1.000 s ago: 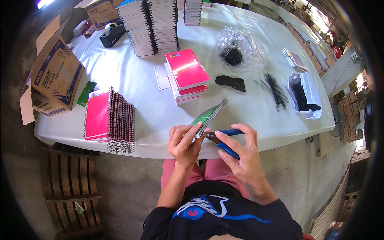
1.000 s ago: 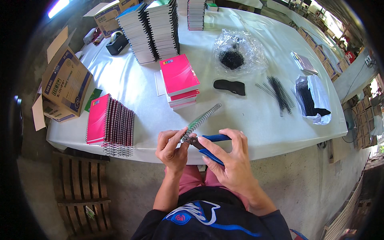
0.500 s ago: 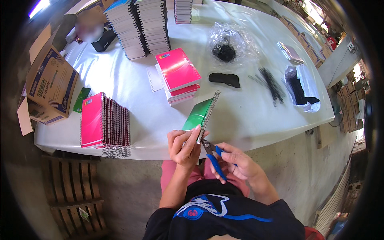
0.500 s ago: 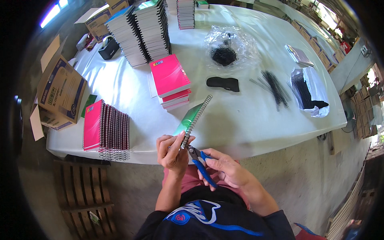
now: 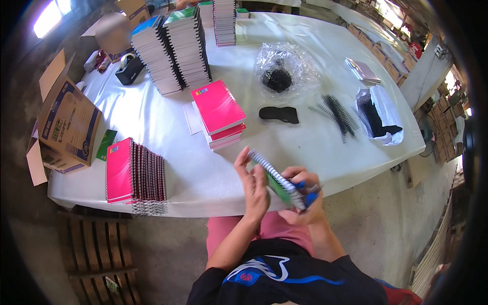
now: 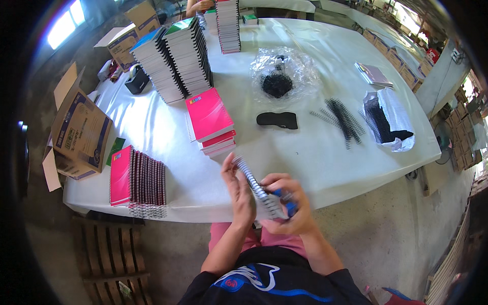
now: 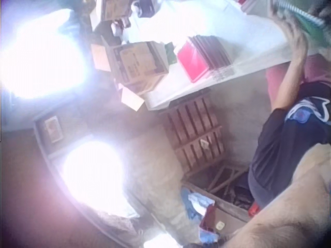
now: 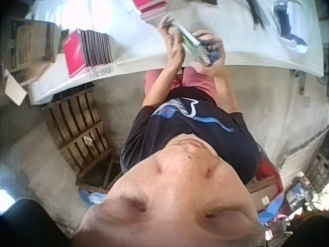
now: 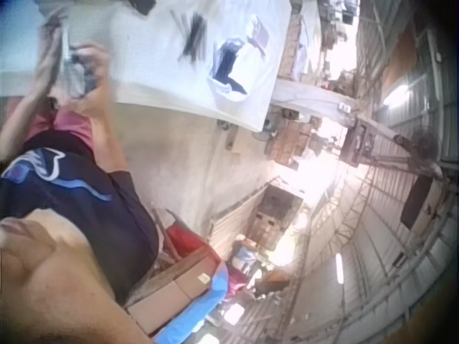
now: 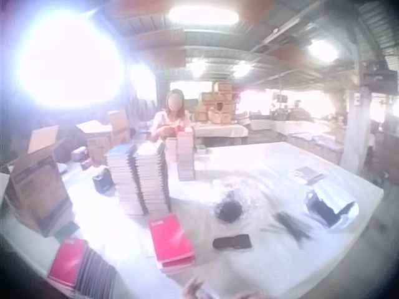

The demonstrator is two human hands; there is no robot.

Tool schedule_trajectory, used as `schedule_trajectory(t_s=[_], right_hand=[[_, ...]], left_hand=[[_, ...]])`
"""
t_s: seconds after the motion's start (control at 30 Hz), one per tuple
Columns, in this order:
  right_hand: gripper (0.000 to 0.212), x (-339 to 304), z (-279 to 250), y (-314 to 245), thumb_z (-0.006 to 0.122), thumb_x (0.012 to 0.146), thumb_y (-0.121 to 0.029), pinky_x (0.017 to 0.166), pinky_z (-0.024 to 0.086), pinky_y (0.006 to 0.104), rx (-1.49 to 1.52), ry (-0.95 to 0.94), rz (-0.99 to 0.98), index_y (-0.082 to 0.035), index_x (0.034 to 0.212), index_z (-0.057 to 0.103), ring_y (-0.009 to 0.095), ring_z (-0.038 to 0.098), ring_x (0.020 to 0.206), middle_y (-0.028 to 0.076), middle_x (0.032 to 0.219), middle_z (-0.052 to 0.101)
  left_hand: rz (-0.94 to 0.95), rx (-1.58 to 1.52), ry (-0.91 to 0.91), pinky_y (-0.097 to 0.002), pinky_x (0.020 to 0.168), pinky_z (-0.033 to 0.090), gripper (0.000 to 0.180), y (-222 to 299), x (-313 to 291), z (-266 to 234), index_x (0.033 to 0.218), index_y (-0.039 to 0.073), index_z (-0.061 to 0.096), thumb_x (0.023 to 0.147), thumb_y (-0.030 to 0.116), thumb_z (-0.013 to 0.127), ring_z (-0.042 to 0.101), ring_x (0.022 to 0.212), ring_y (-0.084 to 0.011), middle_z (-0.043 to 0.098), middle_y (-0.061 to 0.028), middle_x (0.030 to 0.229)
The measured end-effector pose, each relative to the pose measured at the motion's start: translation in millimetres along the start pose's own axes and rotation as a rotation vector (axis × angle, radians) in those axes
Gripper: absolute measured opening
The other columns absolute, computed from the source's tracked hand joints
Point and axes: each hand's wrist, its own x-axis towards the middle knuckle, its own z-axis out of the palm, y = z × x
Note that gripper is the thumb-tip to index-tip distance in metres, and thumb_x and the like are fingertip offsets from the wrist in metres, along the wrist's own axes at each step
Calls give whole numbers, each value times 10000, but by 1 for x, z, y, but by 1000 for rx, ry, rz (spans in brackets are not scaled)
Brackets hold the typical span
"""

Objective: The person assembles spiral notebooks by sliding a metal binding into the punched holes of the paper and covers, using a blue plier-like tool to trim or secure the binding, and then stacking the completed notebooks on the table.

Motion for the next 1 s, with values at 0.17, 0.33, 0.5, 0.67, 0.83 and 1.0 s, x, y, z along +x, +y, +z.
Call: schedule_trajectory(t_s=[0.17,0.33,0.5,0.67,0.83,1.0], right_hand=[[542,15,-5,-2,794,628,-76,863,442,384,-910,-261,-140,-116,1121,573,308,554,969,96,1066,573],[463,-9,-12,27,767,726,-164,850,446,359,-546,-257,177,-82,1138,571,290,557,952,109,1044,582],[452,13,-24,-9,721,738,-133,872,408,378,-874,-170,312,-108,1168,584,283,540,966,97,1053,557],[547,13,-18,-19,744,664,-150,908,345,419,-1312,-438,181,-181,1189,591,264,503,1006,80,1037,529],[552,14,-11,-15,738,659,-144,909,348,428,-1362,-433,147,-182,1190,591,263,506,999,88,1026,530],[564,16,-2,-16,735,650,-129,914,348,430,-1318,-442,177,-177,1193,591,262,504,999,86,1018,532]], left_hand=[[-701,-667,-216,-394,978,400,659,10,21,-18,1432,64,258,959,506,380,466,1182,-258,408,-139,1342],[-659,-348,-273,-372,1000,387,708,-8,-2,-44,1436,24,256,876,207,648,463,1202,-271,408,-239,1349],[-530,-68,-325,-302,871,492,695,-5,-12,-62,1384,10,361,789,54,719,572,1064,-203,525,-178,1251],[-424,600,-322,-285,778,535,608,26,-8,-53,1282,-28,484,753,72,767,648,890,-185,631,-145,1066],[-466,68,-198,-266,771,524,559,11,-11,-70,1254,-37,499,761,33,751,627,896,-140,637,-131,1054],[-377,-35,0,-226,789,492,438,-4,-18,-67,1246,-27,528,834,14,671,606,893,-105,645,-88,1046]])
